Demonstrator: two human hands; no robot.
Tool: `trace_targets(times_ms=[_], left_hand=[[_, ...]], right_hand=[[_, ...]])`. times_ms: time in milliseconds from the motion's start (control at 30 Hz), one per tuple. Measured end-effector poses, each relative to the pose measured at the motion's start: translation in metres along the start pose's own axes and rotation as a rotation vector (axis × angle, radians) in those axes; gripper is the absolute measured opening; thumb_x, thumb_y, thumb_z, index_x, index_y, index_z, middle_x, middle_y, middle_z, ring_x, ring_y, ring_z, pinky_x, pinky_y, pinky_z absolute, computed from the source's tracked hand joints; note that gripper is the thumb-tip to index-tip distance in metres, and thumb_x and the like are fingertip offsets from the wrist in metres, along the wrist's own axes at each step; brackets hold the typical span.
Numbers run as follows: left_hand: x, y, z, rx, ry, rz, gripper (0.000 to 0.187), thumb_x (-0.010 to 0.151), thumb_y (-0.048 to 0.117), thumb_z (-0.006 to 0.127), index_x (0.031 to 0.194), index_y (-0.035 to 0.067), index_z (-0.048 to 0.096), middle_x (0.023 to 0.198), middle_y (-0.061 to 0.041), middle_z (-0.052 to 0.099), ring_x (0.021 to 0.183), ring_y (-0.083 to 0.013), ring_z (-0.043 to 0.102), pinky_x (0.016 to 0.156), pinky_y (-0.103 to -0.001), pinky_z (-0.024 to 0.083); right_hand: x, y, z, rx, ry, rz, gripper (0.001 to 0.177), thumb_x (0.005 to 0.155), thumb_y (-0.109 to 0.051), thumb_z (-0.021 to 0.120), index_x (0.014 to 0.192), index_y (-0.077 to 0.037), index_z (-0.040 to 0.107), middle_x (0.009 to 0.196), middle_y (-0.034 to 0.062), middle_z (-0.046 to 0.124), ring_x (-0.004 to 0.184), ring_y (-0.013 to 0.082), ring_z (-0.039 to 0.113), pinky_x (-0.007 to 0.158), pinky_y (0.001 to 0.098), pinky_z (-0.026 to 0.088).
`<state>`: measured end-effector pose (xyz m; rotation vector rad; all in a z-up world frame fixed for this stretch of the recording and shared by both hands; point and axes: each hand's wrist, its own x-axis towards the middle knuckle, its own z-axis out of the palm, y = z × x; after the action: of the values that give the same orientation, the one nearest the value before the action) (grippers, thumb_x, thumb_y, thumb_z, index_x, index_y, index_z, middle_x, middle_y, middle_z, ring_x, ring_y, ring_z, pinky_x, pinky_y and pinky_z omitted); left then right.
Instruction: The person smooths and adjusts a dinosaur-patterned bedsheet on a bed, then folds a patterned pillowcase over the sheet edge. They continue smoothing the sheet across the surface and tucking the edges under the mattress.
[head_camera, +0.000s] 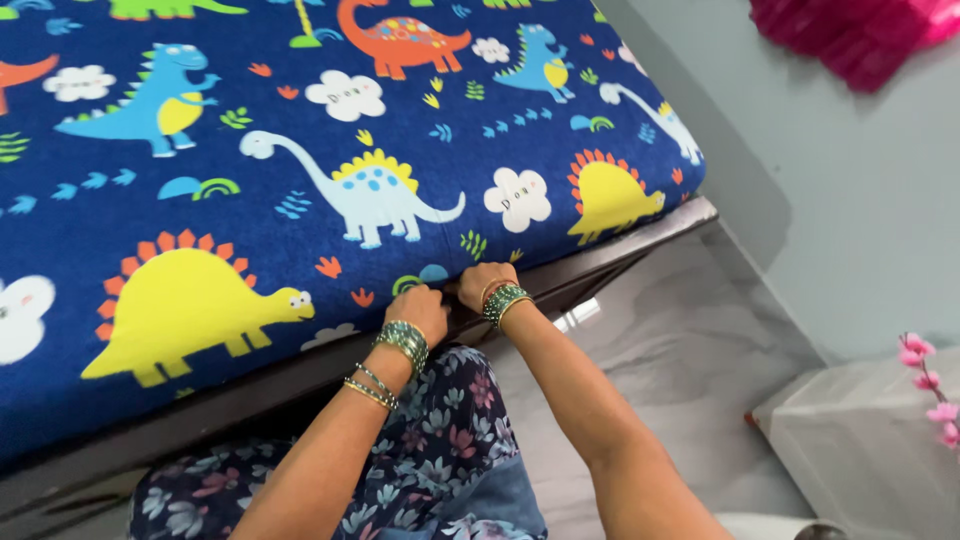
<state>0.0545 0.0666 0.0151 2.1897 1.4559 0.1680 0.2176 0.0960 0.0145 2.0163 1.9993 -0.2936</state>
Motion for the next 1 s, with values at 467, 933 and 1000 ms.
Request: trace_targets(times_ms=[467, 933, 1000], left_hand=[[-0.103, -0.057, 0.022, 0.142, 0.51, 0.159, 0.057, 0.084, 0.024, 0.071, 0.133, 0.0, 0.056, 0.121, -0.011, 0.058, 0.114, -0.0297, 0.057, 0.104, -0.042, 0.045], [-0.062, -0.045, -0.001, 0.232, 0.261, 0.015, 0.043, 0.09, 0.043, 0.065, 0.111, 0.006, 0.07, 0.122, -0.009, 0.054, 0.121, -0.0278, 0.048, 0.102, -0.046, 0.041], [-0.067, -0.046, 0.0, 0.226, 0.247, 0.011, 0.041, 0.092, 0.042, 0.064, 0.113, 0.007, 0.069, 0.122, -0.007, 0.055, 0.122, -0.0274, 0.049, 0.103, -0.045, 0.041]], right_hand=[[-0.009, 0.003, -0.005, 0.026, -0.029, 0.035, 0.06, 0.093, -0.069, 0.05, 0.112, -0.02, 0.079, 0.115, 0.0165, 0.075, 0.111, 0.0346, 0.07, 0.096, 0.0461, 0.054], [-0.024, -0.033, -0.052, -0.057, -0.12, 0.101, 0.096, 0.062, -0.094, 0.063, 0.11, -0.013, 0.077, 0.115, 0.0123, 0.075, 0.112, 0.0273, 0.07, 0.094, 0.0389, 0.055], [-0.026, -0.034, -0.049, -0.062, -0.122, 0.104, 0.096, 0.062, -0.094, 0.062, 0.109, -0.012, 0.078, 0.114, 0.013, 0.075, 0.111, 0.0272, 0.071, 0.094, 0.0382, 0.055]])
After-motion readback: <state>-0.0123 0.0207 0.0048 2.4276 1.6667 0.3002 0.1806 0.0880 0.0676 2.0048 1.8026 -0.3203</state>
